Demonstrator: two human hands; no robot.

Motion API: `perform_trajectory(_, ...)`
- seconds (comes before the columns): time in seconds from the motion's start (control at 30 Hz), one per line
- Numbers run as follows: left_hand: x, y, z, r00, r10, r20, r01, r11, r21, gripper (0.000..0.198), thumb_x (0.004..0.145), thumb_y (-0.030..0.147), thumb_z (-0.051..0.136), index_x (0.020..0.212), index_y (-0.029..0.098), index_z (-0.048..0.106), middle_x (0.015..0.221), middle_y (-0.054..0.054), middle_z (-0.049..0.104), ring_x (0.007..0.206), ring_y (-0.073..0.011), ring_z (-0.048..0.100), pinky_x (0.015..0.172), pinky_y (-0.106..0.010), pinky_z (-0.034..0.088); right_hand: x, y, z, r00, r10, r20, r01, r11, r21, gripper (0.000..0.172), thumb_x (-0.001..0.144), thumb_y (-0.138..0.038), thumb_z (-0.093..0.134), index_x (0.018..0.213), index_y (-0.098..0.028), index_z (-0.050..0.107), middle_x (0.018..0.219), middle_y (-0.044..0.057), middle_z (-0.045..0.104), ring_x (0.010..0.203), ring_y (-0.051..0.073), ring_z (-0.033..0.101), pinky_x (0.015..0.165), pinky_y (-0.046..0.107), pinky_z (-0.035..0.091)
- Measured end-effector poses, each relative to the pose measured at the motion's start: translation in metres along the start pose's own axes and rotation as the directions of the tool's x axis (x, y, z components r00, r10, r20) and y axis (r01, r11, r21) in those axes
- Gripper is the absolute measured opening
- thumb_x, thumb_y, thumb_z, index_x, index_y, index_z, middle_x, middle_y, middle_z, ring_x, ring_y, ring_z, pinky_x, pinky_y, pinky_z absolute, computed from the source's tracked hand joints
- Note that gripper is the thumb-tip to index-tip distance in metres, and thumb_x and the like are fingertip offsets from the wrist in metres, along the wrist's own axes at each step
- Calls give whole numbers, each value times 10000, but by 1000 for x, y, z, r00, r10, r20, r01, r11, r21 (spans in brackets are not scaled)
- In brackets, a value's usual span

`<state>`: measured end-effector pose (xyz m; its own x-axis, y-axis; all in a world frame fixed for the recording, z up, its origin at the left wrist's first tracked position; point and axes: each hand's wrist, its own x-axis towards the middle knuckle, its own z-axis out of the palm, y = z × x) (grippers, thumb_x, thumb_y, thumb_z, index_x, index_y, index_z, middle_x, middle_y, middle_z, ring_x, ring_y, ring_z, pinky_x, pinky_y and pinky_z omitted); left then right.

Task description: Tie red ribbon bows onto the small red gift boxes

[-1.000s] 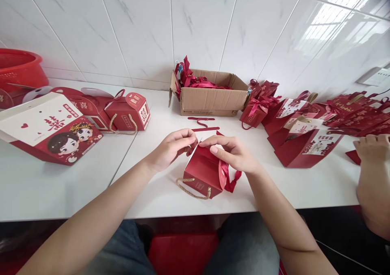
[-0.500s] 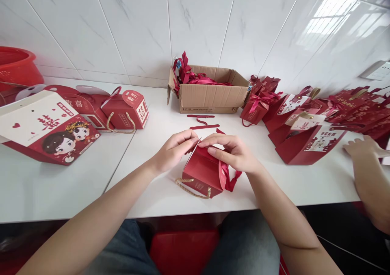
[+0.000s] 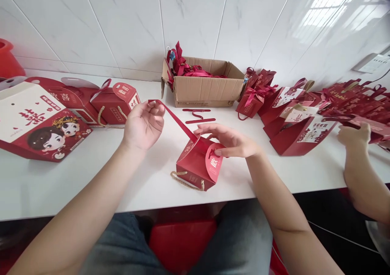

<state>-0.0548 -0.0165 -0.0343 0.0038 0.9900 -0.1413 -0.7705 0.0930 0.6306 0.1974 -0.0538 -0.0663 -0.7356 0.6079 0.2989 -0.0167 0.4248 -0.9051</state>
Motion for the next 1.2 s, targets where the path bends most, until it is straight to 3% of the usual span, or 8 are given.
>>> perform_trajectory(0.13, 12, 0, -9, 1000, 13, -19, -13, 999, -46, 290, 946, 124, 352, 688, 147, 483, 684, -7, 609, 722, -58, 660, 449, -79, 442, 3, -1, 1, 999, -27, -44, 24, 996, -85, 474, 828, -281, 685, 1286, -278, 565, 1299, 70, 597, 1333, 235, 468, 1131, 448, 356)
perform_trajectory(0.43, 43, 7, -45, 983, 128, 130, -155, 961, 227, 192, 839, 185, 575, 709, 210, 437, 707, 37, 581, 1137, -98, 551, 640, -164, 467, 0, -1, -7, 998, -63, 27, 65, 995, -73, 308, 875, -240, 606, 1170, -268, 688, 1294, 62, 622, 1330, 253, 486, 1130, 478, 363)
perform_trajectory(0.57, 53, 9, -53, 983, 148, 112, -177, 925, 337, 222, 897, 224, 486, 704, 207, 376, 742, 31, 600, 1172, -88, 527, 684, -165, 453, -3, 0, -6, 998, -61, 35, 65, 990, -127, 330, 854, -197, 646, 1171, -278, 689, 1349, 64, 593, 1316, 233, 503, 1125, 465, 375)
perform_trajectory(0.7, 57, 12, -56, 984, 164, 65, -176, 934, 312, 205, 866, 193, 498, 706, 213, 370, 740, 48, 617, 1177, -83, 525, 682, -169, 456, -2, 2, -1, 1000, -9, 27, 13, 988, -152, 301, 846, -236, 668, 1144, -272, 694, 1451, 58, 515, 1415, 230, 387, 1166, 464, 312)
perform_trajectory(0.83, 55, 14, -55, 989, 146, 16, -145, 954, 264, 188, 855, 186, 525, 732, 208, 386, 818, 59, 643, 1165, -101, 547, 752, -199, 474, 0, 5, 5, 1000, -22, -2, 21, 990, -140, 288, 829, -287, 693, 1115, -256, 693, 1397, 82, 541, 1331, 231, 482, 1124, 456, 370)
perform_trajectory(0.93, 52, 12, -51, 995, 85, -48, -74, 978, 197, 153, 879, 284, 538, 786, 216, 438, 947, 32, 664, 1096, -145, 596, 816, -269, 493, 2, 6, 12, 994, -34, -103, 12, 977, -214, 280, 777, -330, 750, 1040, -240, 706, 1285, 86, 565, 1262, 237, 516, 1109, 456, 382)
perform_trajectory(1.03, 49, 8, -46, 985, 171, -21, -156, 941, 301, 196, 831, 384, 596, 810, 220, 490, 950, -16, 656, 937, -153, 634, 751, -275, 486, 5, 7, 23, 952, -40, -303, -62, 945, -320, 285, 737, -387, 781, 957, -221, 706, 1148, 81, 547, 1147, 233, 555, 1033, 443, 451)
perform_trajectory(1.2, 28, -1, -36, 893, 361, 270, -450, 705, 547, 171, 738, 294, 692, 710, 194, 556, 663, 21, 554, 614, -101, 506, 606, -221, 396, 13, 12, 40, 739, -41, -673, -310, 866, -393, 287, 733, -462, 762, 831, -194, 726, 1006, 70, 503, 886, 189, 590, 754, 350, 553)
